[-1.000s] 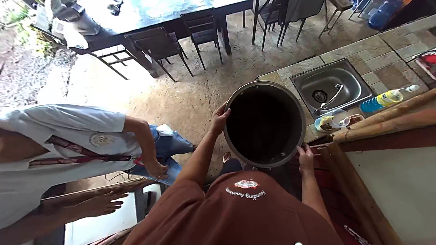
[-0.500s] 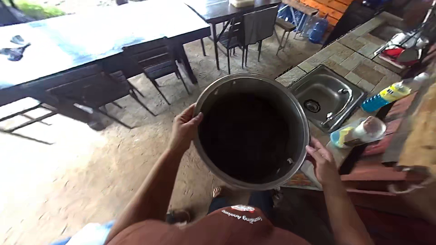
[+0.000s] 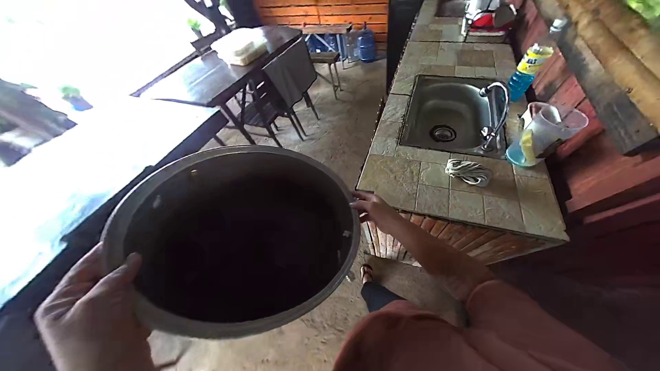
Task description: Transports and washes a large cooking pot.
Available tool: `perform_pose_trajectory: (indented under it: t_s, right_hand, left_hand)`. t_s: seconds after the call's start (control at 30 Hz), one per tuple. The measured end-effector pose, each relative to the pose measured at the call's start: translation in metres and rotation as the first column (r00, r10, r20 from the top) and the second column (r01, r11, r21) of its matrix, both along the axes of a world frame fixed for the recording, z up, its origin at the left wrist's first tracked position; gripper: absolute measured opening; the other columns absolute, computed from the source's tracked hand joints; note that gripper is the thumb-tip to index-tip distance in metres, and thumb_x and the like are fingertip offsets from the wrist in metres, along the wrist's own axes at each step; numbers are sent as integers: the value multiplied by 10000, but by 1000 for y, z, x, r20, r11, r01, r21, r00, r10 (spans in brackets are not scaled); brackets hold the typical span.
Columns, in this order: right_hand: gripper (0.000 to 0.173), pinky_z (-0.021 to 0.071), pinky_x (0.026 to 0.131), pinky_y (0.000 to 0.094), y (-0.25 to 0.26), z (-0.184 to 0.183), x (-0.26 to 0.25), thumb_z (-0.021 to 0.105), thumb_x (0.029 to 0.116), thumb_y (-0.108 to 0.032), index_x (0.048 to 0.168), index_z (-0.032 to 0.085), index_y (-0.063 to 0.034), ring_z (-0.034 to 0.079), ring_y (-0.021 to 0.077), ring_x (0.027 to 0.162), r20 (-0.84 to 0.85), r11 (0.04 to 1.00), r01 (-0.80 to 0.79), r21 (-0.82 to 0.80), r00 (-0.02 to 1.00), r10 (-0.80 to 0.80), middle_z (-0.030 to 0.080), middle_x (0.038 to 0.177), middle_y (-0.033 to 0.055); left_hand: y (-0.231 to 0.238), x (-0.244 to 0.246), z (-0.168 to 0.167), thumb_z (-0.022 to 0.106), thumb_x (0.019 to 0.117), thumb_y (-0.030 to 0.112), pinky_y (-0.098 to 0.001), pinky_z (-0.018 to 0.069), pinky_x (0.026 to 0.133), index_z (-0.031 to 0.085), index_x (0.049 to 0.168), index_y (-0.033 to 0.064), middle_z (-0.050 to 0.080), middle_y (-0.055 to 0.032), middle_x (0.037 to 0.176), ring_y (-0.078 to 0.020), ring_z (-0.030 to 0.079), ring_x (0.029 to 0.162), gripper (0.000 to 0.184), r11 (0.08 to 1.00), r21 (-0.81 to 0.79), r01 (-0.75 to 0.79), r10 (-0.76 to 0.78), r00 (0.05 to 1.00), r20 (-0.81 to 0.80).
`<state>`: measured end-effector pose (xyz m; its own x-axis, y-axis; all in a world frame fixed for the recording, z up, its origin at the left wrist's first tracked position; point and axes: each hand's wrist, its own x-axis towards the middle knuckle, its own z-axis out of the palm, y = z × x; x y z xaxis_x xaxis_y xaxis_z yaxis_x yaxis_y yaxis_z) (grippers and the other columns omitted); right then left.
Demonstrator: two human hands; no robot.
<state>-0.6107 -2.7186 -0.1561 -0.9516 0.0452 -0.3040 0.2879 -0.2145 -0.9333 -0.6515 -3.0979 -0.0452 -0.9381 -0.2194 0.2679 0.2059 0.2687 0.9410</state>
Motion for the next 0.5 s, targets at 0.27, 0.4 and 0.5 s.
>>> perform_pose_trajectory:
  t_s: [0.27,0.4,0.5]
  right_hand:
    - [399,559,775,327,28,-5,-108,486,1079,-200,1457,502,-74,652,139,854,-108,955,271,-122,953,-284,667,1128,105]
    - [421,552,813,320,49,5,-137,389,1092,-218,1485,462,-87,646,125,917,-119,892,443,-92,884,-452,640,1218,98]
    - [412,550,904,366,72,0,-170,362,1111,-213,1475,460,-46,655,177,1047,-31,763,608,-221,777,-628,628,1285,116]
  left_hand:
    - [45,-191,18,624,970,127,-244,569,872,624,1289,88,690,86,1084,-8,661,956,322,990,-7,142,-142,989,-32]
    - [113,-269,27,571,999,85,-190,558,813,630,1148,128,666,153,972,42,642,880,166,957,66,283,-281,959,-38]
    - [167,-324,30,584,999,167,-202,548,798,630,1146,166,629,169,960,59,621,860,154,915,9,404,-403,914,-43]
